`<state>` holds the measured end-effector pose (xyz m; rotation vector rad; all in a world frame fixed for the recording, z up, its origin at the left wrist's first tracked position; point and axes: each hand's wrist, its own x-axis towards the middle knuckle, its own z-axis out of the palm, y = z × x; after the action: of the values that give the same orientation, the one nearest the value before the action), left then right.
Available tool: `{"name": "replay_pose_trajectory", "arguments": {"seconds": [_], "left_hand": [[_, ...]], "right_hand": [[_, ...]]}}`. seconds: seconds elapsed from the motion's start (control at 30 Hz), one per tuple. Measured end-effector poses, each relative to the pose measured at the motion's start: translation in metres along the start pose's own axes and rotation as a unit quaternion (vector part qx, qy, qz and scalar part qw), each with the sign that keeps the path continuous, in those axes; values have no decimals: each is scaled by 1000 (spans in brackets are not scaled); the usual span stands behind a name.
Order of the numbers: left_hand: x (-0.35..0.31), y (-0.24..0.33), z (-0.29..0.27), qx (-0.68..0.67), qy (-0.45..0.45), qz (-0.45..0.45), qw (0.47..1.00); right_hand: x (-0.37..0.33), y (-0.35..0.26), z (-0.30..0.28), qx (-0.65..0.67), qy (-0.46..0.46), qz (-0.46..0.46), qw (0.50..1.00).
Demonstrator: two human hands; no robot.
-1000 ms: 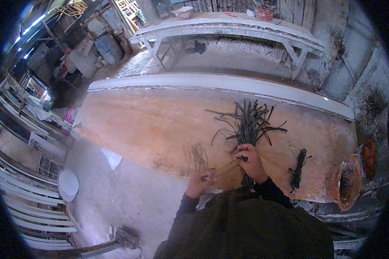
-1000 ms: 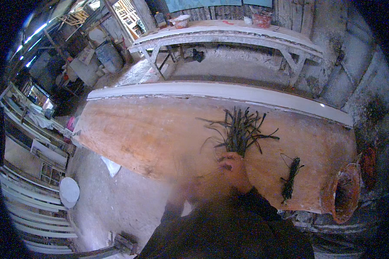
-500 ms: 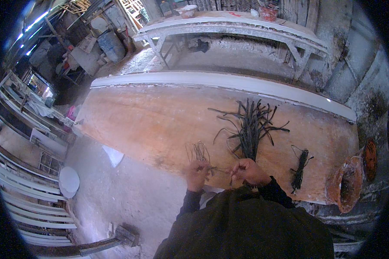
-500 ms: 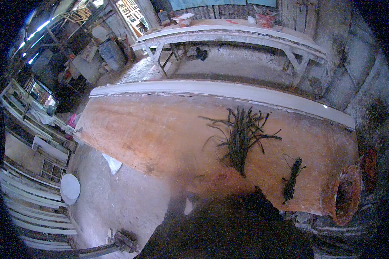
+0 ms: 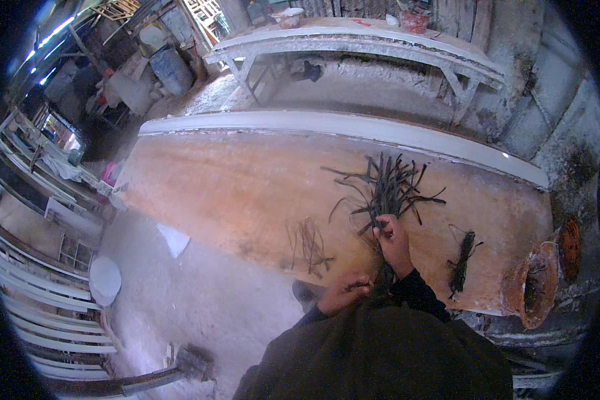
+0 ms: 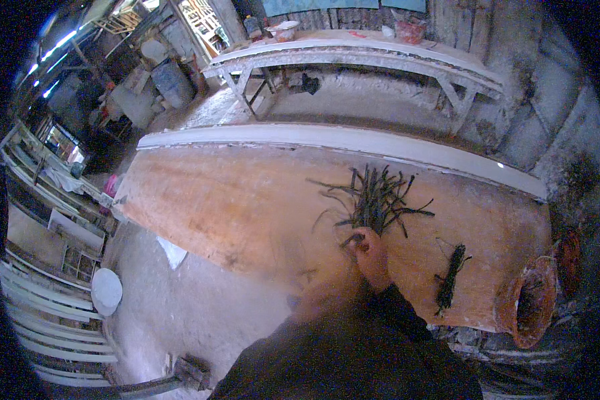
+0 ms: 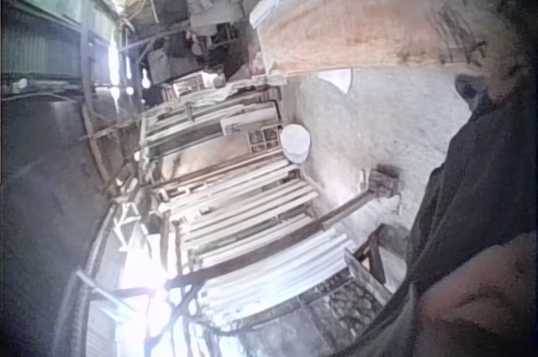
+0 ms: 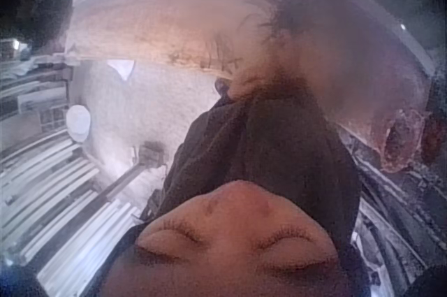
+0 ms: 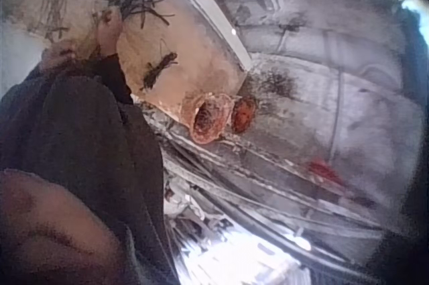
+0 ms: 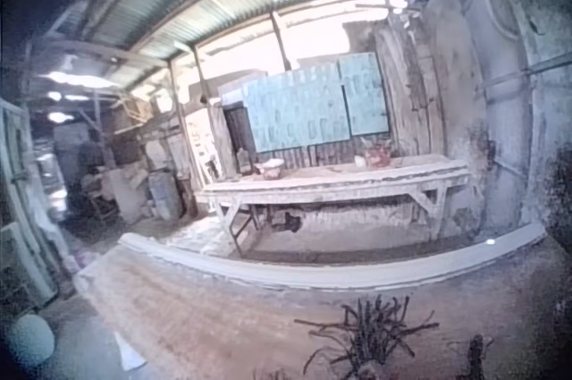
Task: The person repeatedly picks up thin dark strands from a wooden table, aligns them, and ties them into small bundles using a thin strip of material. The person works one bundle at a time, placing each finished bundle on the table.
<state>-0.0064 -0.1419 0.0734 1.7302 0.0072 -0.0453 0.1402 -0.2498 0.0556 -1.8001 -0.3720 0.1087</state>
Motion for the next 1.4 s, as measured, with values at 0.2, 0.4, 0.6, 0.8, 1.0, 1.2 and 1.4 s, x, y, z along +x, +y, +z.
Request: {"name": "replay_pose_trajectory", "arguments": {"seconds": [0.2,0.4,0.6,0.8,1.0,1.2,1.4], "left_hand": [[-9,-36,-26,-193,54,-92,975],[-5,-26,-69,-42,311,-67,947],[8,-34,-72,-4,420,-60,905],[10,-48,-57,49,365,-20,930],[-1,-54,-28,-73,157,-16,985],[-4,-43,-14,-102,22,43,994],[-15,-42,-57,-66,206,-125,968]], "right_hand": [[3,-9,-12,-123,-12,-175,977],[-9,-6,-24,148,-271,38,950],[-26,-91,-17,116,-538,-13,835],[-24,-67,-20,226,-535,118,805],[-20,-34,-6,18,-237,26,971],[-8,5,2,-107,-58,-89,989],[-5,4,-12,-108,-114,-167,973]]}}
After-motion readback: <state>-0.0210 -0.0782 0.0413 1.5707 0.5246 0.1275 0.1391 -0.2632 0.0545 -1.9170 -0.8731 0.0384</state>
